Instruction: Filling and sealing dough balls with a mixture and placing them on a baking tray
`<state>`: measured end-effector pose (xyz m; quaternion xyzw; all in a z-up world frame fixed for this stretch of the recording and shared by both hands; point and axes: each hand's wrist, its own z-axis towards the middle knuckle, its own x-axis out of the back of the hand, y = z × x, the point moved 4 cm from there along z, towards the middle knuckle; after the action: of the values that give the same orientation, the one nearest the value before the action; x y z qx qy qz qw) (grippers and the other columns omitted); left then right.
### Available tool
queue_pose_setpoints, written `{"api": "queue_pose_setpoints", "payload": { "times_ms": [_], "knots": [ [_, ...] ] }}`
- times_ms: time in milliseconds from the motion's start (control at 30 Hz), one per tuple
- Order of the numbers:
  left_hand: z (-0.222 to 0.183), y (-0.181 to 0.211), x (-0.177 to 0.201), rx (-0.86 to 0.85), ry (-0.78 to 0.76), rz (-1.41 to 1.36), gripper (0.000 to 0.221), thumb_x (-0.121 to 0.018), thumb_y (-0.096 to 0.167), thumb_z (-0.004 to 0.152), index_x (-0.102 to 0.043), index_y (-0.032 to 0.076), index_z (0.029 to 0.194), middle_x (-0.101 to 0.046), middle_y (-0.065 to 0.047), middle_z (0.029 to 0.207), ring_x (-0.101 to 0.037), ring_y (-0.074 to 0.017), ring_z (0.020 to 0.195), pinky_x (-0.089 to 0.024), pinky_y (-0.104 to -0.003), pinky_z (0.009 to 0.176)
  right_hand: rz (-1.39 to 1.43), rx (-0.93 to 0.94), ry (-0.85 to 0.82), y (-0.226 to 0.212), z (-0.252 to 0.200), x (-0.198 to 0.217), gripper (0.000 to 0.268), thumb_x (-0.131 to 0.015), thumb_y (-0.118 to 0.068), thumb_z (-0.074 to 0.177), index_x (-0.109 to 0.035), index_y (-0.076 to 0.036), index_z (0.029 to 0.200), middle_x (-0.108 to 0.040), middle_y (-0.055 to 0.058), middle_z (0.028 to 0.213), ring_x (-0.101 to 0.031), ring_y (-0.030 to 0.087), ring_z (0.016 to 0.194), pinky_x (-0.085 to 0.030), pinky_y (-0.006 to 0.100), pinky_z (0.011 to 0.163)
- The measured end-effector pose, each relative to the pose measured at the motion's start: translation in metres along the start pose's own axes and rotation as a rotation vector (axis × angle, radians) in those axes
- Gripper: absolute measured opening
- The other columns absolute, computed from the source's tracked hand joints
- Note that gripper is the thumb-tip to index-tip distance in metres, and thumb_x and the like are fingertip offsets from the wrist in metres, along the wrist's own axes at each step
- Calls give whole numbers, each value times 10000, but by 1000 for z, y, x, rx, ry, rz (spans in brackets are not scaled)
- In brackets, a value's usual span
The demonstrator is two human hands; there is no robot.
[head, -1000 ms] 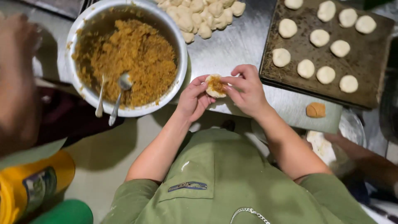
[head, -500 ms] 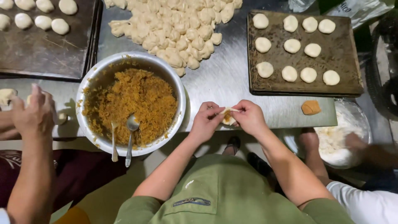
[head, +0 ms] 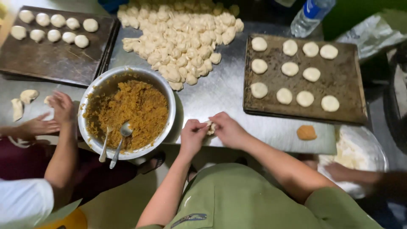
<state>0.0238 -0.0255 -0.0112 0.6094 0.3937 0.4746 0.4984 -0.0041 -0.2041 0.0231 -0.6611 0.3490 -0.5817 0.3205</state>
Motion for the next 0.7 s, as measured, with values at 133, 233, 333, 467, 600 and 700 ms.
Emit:
{"api": "queue_pose_setpoints", "payload": {
  "times_ms": [133,233,333,467,600,700],
  "knots": [
    [-14,2,-15,461,67,-542,359,-690,-47,856,-646,-166,1192,-632,-218,970,-607,-176,550,-548,-290,489,-223,243,-237,-16,-12,9,348,-725,-194,894,-636,-126,1223,-562,111,1243,-697,444,1004,-616,511,864],
    [-26,4,-16,337,-9,-286,450,-784,-2,766,-670,-106,1189,-684,-216,1072,-683,-264,762,-578,-356,678,-247,355,-229,6,-10,11,198,-650,-291,978,-677,-135,1096,-613,92,1129,-715,436,908,-630,500,785],
    [-29,15,-27,59,-59,225,304,-869,98,750,-753,11,1017,-701,-138,1070,-729,-342,874,-593,-410,774,-269,378,-233,21,-7,10,239,-583,-334,1026,-677,-114,1034,-630,109,1063,-711,459,841,-630,519,733],
    [-21,25,-32,-82,-73,520,117,-765,145,887,-805,54,950,-681,-69,1016,-738,-286,863,-615,-332,757,-239,344,-233,19,-13,8,243,-531,-300,1042,-671,-103,1045,-614,93,1070,-719,427,872,-637,461,716],
    [-9,31,-21,55,-131,393,67,-785,140,868,-813,84,891,-727,-55,979,-746,-248,850,-601,-337,748,-246,330,-172,23,-20,5,228,-595,-299,1002,-642,-103,1108,-577,96,1090,-712,427,882,-639,486,727],
    [-5,18,-25,149,-262,251,191,-798,141,808,-798,87,992,-748,-94,998,-743,-287,915,-590,-395,821,-302,291,-104,37,-17,-5,212,-556,-289,1030,-636,-93,1014,-567,105,987,-703,437,788,-632,480,660]
  ]
}}
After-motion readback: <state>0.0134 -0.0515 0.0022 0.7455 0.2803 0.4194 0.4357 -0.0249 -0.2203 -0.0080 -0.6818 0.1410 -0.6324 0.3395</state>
